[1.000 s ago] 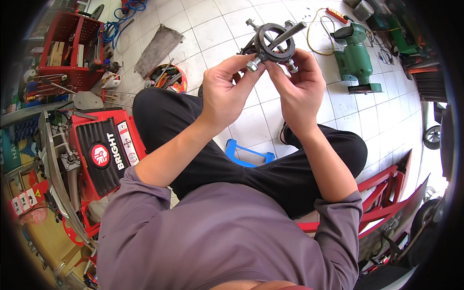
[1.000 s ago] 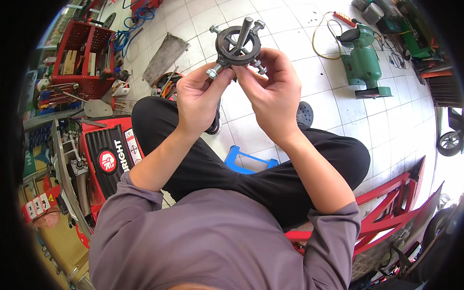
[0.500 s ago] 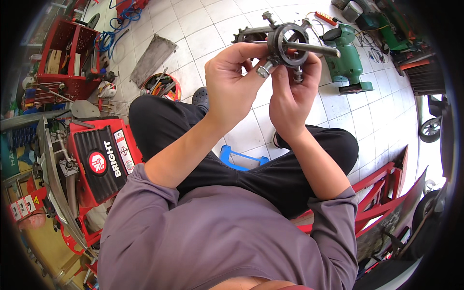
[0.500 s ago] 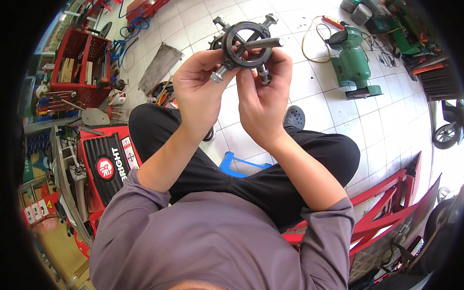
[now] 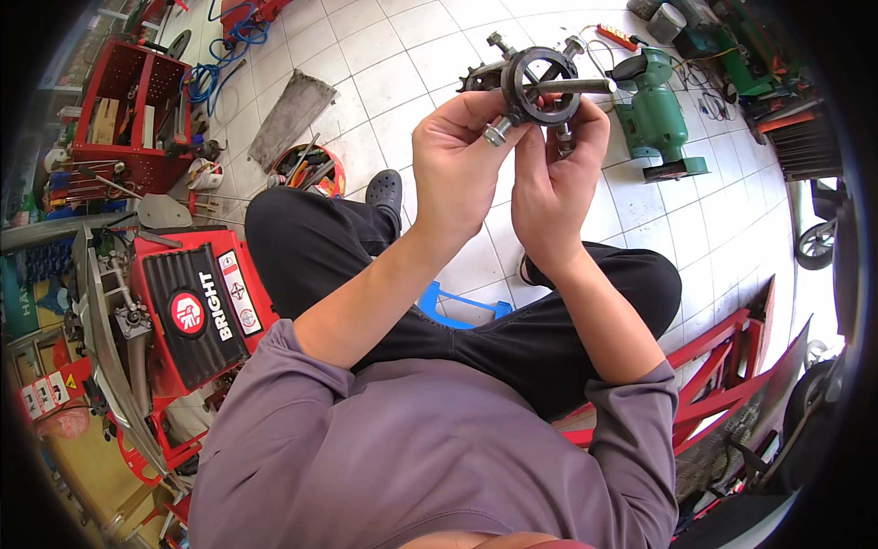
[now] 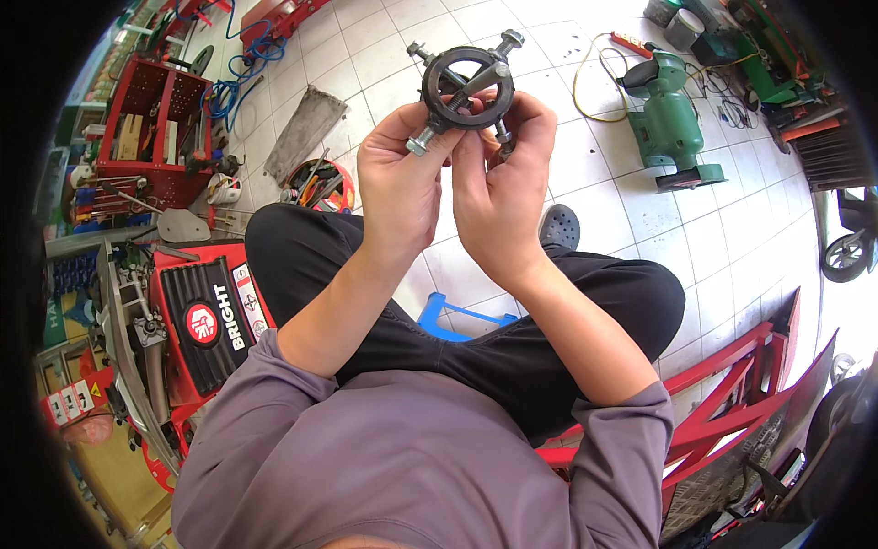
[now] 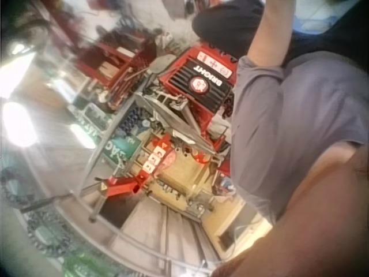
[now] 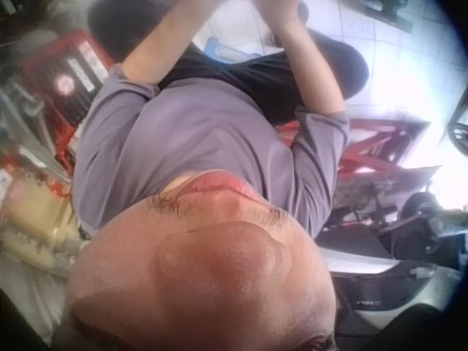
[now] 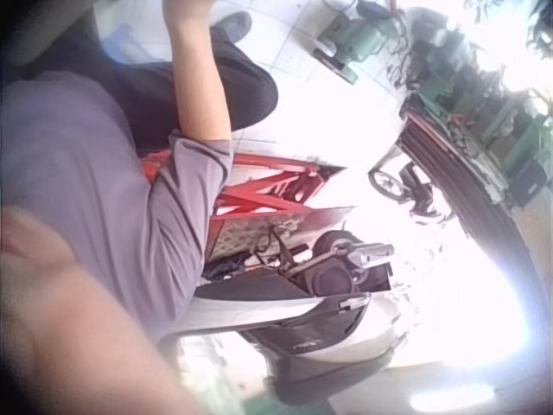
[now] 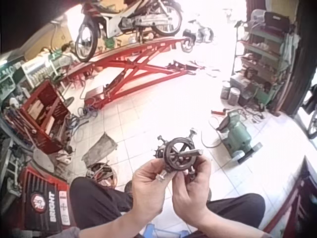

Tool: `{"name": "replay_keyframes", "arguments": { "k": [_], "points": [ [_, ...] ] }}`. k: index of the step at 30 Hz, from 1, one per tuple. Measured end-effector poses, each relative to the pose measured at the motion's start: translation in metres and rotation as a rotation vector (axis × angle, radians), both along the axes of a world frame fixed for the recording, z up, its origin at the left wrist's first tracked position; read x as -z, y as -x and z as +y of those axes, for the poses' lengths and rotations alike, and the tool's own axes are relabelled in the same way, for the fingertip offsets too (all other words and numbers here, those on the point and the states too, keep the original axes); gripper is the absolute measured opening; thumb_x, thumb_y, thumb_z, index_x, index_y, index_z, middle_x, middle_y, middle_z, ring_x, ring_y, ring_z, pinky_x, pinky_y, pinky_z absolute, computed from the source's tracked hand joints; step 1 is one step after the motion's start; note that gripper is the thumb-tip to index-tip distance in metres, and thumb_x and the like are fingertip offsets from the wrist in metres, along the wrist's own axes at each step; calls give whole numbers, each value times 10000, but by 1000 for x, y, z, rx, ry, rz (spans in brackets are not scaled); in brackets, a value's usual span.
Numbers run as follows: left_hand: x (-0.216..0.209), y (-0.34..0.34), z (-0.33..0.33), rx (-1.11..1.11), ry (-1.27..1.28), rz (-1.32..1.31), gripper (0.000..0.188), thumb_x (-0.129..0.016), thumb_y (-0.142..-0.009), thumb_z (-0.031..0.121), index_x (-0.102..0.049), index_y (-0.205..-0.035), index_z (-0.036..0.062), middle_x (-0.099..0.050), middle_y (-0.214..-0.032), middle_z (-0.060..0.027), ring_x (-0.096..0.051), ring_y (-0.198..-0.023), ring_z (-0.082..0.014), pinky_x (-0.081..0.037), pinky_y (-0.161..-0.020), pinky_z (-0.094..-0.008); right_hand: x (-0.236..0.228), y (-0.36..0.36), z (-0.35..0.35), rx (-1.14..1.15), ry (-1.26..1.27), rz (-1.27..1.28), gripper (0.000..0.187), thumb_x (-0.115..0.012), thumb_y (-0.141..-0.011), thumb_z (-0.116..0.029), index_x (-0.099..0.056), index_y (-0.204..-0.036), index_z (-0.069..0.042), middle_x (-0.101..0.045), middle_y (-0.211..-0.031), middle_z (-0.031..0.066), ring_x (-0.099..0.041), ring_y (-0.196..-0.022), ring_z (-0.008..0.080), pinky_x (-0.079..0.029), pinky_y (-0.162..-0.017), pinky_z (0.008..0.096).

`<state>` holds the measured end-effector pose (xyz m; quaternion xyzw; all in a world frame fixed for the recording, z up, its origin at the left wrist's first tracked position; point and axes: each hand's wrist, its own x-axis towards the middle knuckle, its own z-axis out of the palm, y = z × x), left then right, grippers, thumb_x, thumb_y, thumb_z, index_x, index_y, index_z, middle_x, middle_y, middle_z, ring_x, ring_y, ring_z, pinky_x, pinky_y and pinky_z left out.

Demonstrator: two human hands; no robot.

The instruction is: The person assembles a metal puller tool by threading bolts into the central hub, fitting a sprocket onto the central screw, and securing components while standing and sitting in a service bay.

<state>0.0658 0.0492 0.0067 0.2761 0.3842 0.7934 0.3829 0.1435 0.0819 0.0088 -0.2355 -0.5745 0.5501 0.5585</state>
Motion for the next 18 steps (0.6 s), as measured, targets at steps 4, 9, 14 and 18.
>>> {"name": "replay_keyframes", "arguments": {
  "k": [4,9,14,18],
  "points": [
    [0,-8,0,16,40,-217,203,-617,-847,-49,-624,-1050,-44,-679,-925,-90,-634,-805,-103,-522,-733,-236,1,2,3,46,-50,-113,290,-536,-897,-1,-413,-1156,45,-491,-1115,143,-522,-1022,181,-463,-849,294],
    [15,-11,4,61,2,-386,218,-601,-868,-24,-597,-1085,-30,-667,-917,-87,-629,-768,-109,-528,-691,-236,16,4,9,96,-59,-260,288,-554,-895,-38,-433,-1136,63,-511,-1092,165,-534,-1007,206,-465,-838,303],
    [31,-5,0,45,84,-447,201,-602,-880,9,-600,-1081,-10,-659,-887,-74,-616,-739,-106,-515,-660,-233,29,6,6,61,9,-333,289,-550,-903,-27,-432,-1150,64,-522,-1115,154,-537,-954,151,-459,-803,258],
    [46,-4,-5,11,105,-454,192,-603,-884,22,-604,-1074,-4,-659,-885,-69,-614,-747,-104,-503,-648,-237,41,8,4,36,20,-396,300,-550,-906,-35,-425,-1153,80,-518,-1130,167,-532,-1032,192,-445,-879,298]
  ]
}}
